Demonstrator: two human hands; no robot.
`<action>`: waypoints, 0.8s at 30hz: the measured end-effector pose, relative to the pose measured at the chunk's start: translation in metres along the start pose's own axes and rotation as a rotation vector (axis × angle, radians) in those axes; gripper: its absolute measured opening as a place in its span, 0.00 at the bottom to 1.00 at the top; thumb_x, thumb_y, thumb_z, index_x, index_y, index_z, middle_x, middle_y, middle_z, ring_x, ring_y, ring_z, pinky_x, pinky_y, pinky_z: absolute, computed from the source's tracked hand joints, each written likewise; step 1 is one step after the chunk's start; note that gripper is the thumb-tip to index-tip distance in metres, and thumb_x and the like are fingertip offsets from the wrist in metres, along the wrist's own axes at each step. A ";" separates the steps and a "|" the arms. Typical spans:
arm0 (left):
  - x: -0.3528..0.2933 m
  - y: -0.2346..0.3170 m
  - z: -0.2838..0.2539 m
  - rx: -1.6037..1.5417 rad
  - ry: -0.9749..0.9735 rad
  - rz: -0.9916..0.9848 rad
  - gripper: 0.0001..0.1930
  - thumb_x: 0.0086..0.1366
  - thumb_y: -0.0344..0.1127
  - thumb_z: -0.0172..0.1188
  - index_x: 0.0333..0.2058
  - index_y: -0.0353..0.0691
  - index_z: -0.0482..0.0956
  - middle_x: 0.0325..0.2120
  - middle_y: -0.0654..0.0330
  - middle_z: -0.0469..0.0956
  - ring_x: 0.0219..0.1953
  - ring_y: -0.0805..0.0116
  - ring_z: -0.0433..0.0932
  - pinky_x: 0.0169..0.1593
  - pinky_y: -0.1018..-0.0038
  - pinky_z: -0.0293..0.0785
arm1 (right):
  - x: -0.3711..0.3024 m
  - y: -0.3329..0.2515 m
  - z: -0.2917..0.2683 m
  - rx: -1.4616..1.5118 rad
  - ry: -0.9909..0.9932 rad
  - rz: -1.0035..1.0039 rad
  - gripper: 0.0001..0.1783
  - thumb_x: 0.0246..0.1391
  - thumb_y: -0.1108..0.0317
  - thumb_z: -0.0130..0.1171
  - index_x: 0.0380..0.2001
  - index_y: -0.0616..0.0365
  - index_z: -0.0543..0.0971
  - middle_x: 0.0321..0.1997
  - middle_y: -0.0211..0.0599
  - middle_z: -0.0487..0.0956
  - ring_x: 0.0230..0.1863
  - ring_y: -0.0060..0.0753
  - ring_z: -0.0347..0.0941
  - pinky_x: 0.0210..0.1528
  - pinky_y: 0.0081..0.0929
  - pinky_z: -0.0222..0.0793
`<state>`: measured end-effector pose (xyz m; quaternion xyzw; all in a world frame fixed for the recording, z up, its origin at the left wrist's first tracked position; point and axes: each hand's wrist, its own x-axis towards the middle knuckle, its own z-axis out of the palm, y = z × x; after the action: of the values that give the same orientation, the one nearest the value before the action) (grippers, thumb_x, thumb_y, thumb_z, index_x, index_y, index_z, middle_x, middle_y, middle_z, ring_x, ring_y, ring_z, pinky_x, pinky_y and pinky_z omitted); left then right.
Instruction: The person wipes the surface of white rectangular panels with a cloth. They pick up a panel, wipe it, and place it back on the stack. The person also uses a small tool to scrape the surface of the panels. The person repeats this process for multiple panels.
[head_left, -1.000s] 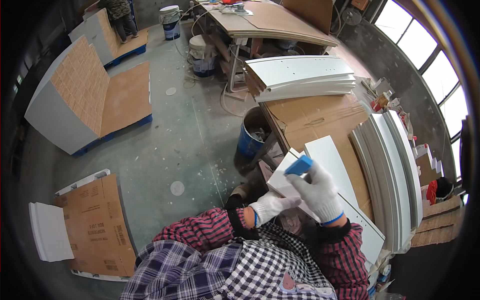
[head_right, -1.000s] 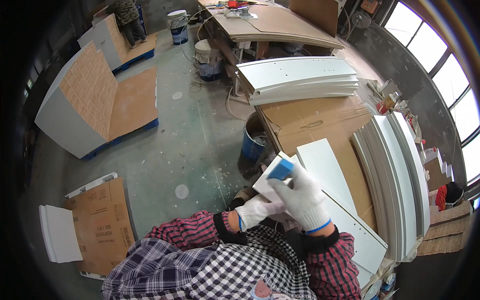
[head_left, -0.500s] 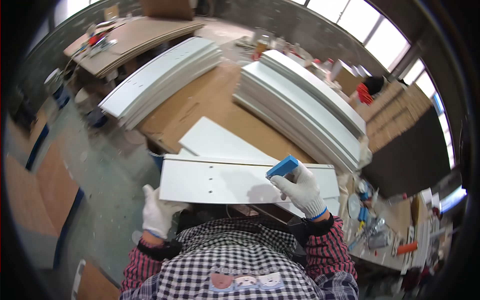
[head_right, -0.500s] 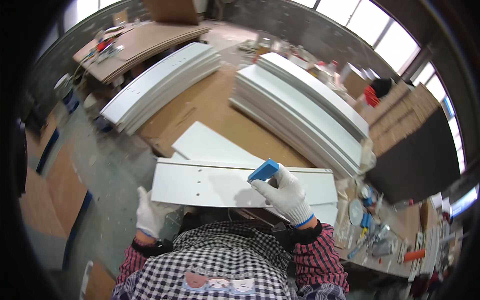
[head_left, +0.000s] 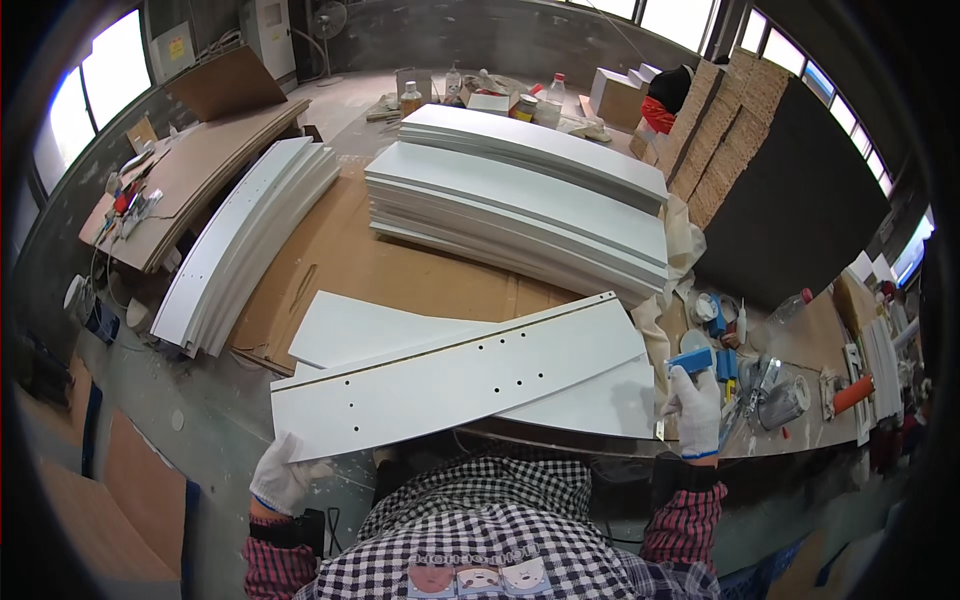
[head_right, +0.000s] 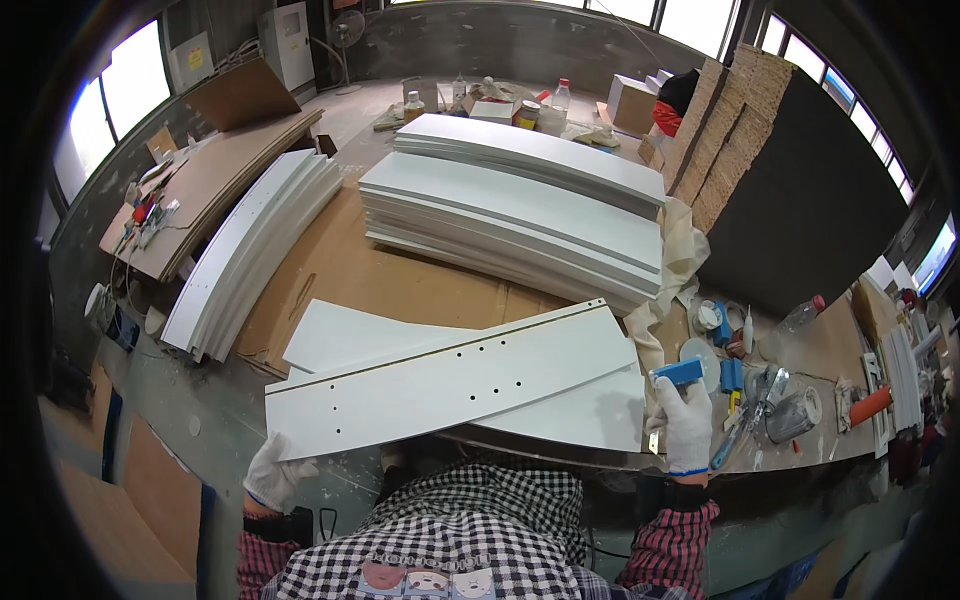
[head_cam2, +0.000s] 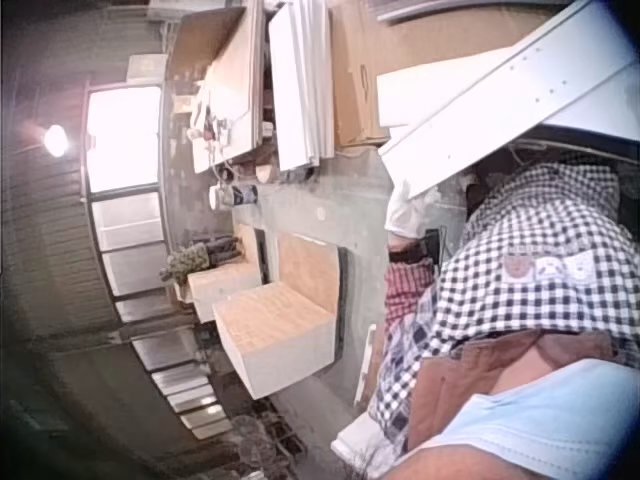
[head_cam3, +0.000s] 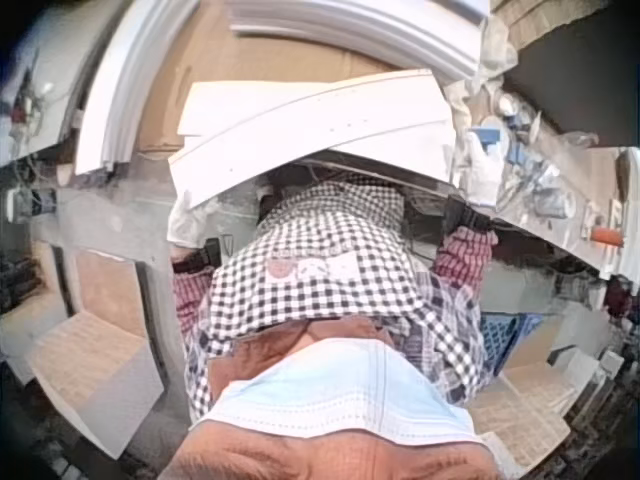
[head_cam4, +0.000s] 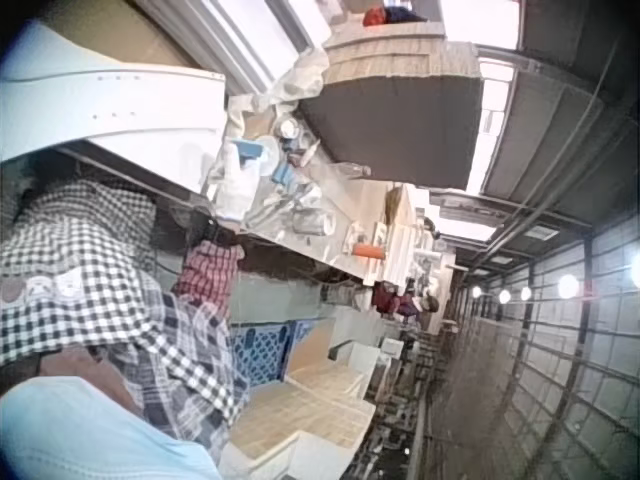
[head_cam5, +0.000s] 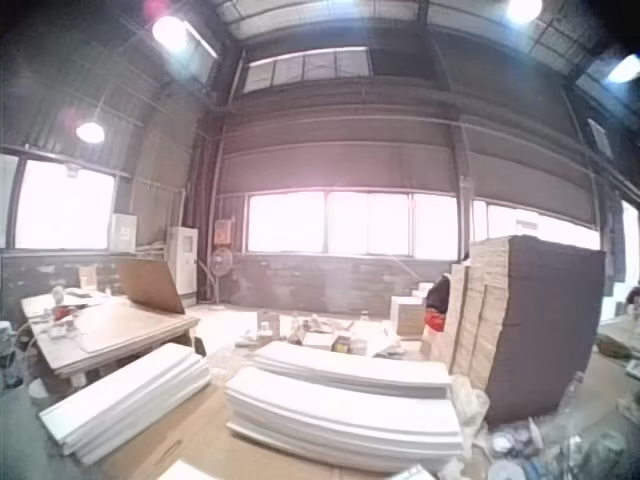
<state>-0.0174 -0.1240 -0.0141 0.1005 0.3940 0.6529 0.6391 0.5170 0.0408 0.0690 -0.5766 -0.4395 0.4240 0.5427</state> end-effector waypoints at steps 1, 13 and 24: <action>0.002 0.001 -0.004 -0.009 -0.022 -0.010 0.24 0.73 0.44 0.47 0.60 0.33 0.64 0.48 0.44 0.77 0.40 0.48 0.82 0.34 0.61 0.86 | 0.001 0.003 0.000 -0.025 -0.005 0.015 0.09 0.60 0.68 0.59 0.39 0.60 0.74 0.25 0.26 0.72 0.19 0.15 0.67 0.18 0.18 0.66; -0.040 -0.001 0.010 -0.210 0.175 0.234 0.21 0.69 0.38 0.52 0.57 0.36 0.67 0.46 0.47 0.78 0.37 0.53 0.83 0.24 0.77 0.81 | -0.002 0.007 0.033 -0.120 -0.117 0.055 0.11 0.60 0.66 0.59 0.40 0.60 0.72 0.22 0.27 0.72 0.15 0.16 0.67 0.14 0.18 0.66; -0.059 0.085 -0.019 -0.378 0.441 0.812 0.15 0.67 0.41 0.59 0.42 0.34 0.75 0.34 0.53 0.84 0.22 0.64 0.83 0.24 0.75 0.84 | 0.009 0.030 0.039 0.013 -0.154 0.016 0.10 0.60 0.69 0.58 0.41 0.61 0.71 0.24 0.30 0.72 0.14 0.18 0.66 0.12 0.19 0.66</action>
<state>-0.0845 -0.1748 0.0498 -0.0121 0.3236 0.9146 0.2420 0.4832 0.0588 0.0371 -0.5422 -0.4727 0.4743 0.5076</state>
